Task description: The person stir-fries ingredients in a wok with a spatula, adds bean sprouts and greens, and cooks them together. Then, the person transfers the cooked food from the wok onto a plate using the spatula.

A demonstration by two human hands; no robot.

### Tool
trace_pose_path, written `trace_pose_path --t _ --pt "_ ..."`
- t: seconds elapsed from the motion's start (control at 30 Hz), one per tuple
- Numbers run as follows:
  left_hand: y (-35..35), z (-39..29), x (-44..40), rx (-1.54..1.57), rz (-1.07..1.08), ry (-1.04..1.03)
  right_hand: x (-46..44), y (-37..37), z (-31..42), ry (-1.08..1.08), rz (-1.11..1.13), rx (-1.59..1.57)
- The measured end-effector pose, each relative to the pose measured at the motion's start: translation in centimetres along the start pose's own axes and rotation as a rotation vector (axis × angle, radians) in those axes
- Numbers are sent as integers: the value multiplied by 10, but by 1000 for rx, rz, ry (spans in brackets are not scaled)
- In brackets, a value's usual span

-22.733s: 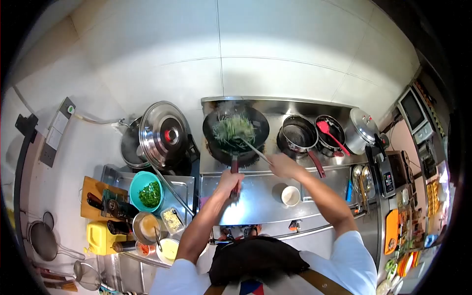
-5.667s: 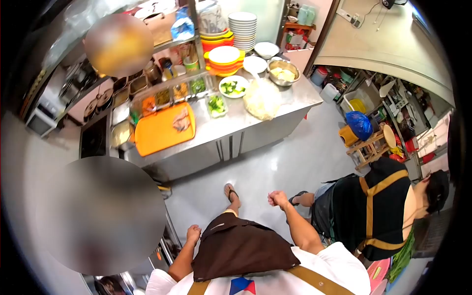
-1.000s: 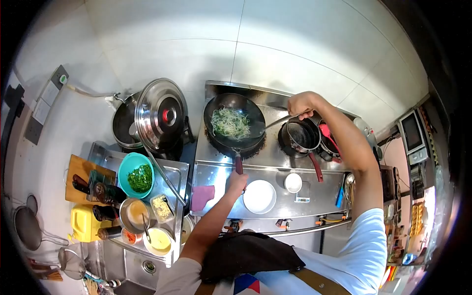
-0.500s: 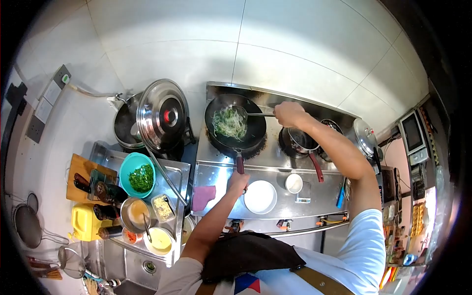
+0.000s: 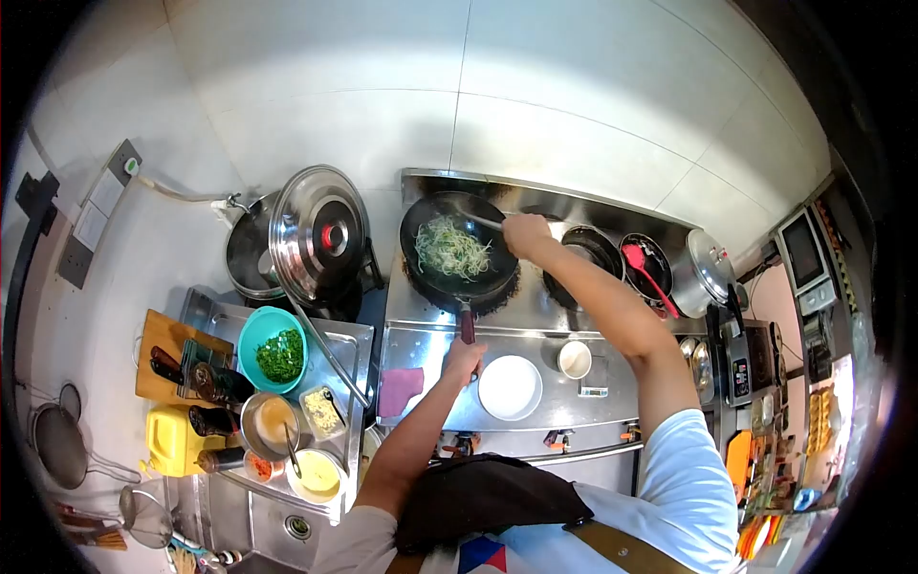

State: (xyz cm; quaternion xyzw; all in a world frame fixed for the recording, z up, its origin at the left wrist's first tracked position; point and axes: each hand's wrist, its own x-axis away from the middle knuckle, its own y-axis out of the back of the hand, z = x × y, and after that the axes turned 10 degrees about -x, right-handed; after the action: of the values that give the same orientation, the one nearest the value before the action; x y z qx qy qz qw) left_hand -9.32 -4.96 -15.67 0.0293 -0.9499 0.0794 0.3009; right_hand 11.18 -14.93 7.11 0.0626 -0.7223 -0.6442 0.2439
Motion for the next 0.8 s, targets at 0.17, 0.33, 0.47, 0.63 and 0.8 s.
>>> trace_pose_path --t 0.17,0.33,0.47,0.63,0.8 --pt "10 -11 7 9 8 58 47 32 -3 146 -24 129" --pt "18 -6 -4 -108 -22 35 35 68 -74 43 108 9" --pt "18 -8 7 -237 -89 26 29 83 -120 -251 431 -335" --pt "19 -10 40 -246 -105 4 38 25 -155 -260 532 -728" --pt "21 -16 43 -297 -110 51 54 -112 -134 -52 84 -874"
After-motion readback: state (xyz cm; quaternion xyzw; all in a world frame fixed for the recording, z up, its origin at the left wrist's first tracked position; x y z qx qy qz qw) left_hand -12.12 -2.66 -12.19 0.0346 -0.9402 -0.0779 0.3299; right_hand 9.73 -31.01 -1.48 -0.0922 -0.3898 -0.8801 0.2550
